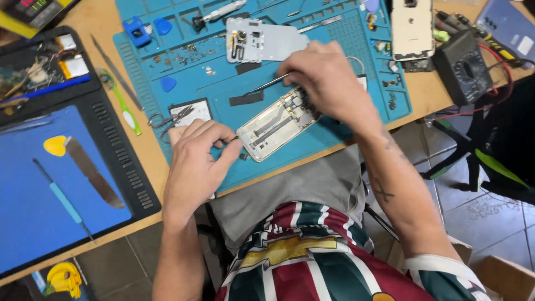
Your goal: Disassembling a mobile phone, testing battery voltage with a multimeter, and performing repairs on the motherboard.
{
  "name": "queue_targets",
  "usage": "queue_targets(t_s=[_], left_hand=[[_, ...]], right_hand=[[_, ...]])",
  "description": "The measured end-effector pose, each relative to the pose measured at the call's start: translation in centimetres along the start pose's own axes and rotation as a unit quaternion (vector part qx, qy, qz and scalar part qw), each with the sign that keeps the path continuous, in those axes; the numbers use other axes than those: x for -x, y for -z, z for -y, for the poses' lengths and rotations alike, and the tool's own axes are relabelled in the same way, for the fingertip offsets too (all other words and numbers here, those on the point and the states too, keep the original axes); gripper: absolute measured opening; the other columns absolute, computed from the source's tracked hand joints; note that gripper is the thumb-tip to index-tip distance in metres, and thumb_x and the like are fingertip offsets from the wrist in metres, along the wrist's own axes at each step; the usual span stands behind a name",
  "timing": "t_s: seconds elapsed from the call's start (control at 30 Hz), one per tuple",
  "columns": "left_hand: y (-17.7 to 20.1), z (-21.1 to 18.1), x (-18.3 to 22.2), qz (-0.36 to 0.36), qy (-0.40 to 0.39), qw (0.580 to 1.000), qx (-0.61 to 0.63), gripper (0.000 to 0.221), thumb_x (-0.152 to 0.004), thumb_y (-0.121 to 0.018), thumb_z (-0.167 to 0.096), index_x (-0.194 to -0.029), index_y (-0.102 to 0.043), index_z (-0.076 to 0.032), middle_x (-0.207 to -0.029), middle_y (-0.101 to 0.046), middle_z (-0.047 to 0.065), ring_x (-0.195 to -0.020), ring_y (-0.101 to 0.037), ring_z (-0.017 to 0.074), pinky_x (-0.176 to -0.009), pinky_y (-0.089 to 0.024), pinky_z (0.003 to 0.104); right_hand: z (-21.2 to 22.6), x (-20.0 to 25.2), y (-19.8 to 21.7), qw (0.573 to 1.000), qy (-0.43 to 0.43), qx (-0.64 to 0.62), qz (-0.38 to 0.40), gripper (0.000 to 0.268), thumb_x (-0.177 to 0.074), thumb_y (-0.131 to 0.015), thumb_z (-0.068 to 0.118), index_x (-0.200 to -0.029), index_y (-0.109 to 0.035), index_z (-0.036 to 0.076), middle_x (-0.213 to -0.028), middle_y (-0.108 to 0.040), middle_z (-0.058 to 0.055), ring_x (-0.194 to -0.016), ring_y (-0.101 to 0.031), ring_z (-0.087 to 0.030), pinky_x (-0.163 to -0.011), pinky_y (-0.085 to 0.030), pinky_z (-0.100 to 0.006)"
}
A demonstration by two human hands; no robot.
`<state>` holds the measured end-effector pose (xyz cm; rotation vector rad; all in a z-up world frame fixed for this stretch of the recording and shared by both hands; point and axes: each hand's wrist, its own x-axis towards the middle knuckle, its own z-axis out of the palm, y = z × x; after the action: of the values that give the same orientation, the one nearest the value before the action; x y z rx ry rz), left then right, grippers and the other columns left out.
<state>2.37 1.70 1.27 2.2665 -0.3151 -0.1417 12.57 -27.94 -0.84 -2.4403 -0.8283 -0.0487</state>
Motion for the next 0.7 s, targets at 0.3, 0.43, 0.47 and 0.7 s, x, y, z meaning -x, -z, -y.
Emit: queue_targets(t_s=[0.3,0.43,0.47,0.7], left_hand=[[-0.7,0.9,0.1,0.001,0.025,1.0,-0.011,0.015,-0.103,-0.077,-0.025,-0.088,-0.076,-0.021,-0.098,-0.078,-0.012,-0.092,-0.064,0.0125,-0.105,-0.029,0.037],[-0.3,1.3,0.5,0.013,0.014,1.0,-0.008,0.012,-0.104,-0.078,-0.029,-0.096,-0.078,-0.02,-0.107,-0.079,-0.011,-0.095,-0.066,0.0125,-0.104,-0.03,0.038],[-0.4,1.4,0.5,0.011,0.018,1.0,-0.009,0.012,-0.104,-0.078,-0.029,-0.096,-0.078,-0.02,-0.107,-0.079,-0.011,-0.095,-0.066,0.0125,-0.104,-0.03,0.038],[-0.4,0.2,-0.1,-0.011,0.003,1.0,-0.018,0.014,-0.107,-0.078,-0.024,-0.095,-0.074,-0.017,-0.098,-0.075,-0.007,-0.094,-0.064,0.0163,-0.1,-0.03,0.037]], right_hand=[[0.5,1.8,0.4,0.991,0.022,0.109,-0.072,0.016,-0.118,-0.069,0.017,-0.131,-0.07,0.009,-0.134,-0.069,-0.013,-0.117,-0.064,-0.034,-0.092,-0.046,-0.05],[-2.5,9.4,4.9,0.985,-0.099,0.13,-0.05,0.055,-0.106,-0.081,0.042,-0.146,-0.071,0.006,-0.147,-0.072,-0.014,-0.129,-0.06,-0.032,-0.106,-0.043,-0.048],[-2.5,10.0,5.3,0.986,-0.097,0.127,-0.048,0.055,-0.106,-0.081,0.042,-0.146,-0.071,0.006,-0.147,-0.072,-0.014,-0.129,-0.06,-0.032,-0.106,-0.043,-0.048],[-3.1,10.9,5.8,0.972,-0.084,0.213,0.043,0.088,-0.093,-0.082,0.061,-0.164,-0.066,0.012,-0.143,-0.071,-0.008,-0.119,-0.052,-0.033,-0.092,-0.035,-0.047]])
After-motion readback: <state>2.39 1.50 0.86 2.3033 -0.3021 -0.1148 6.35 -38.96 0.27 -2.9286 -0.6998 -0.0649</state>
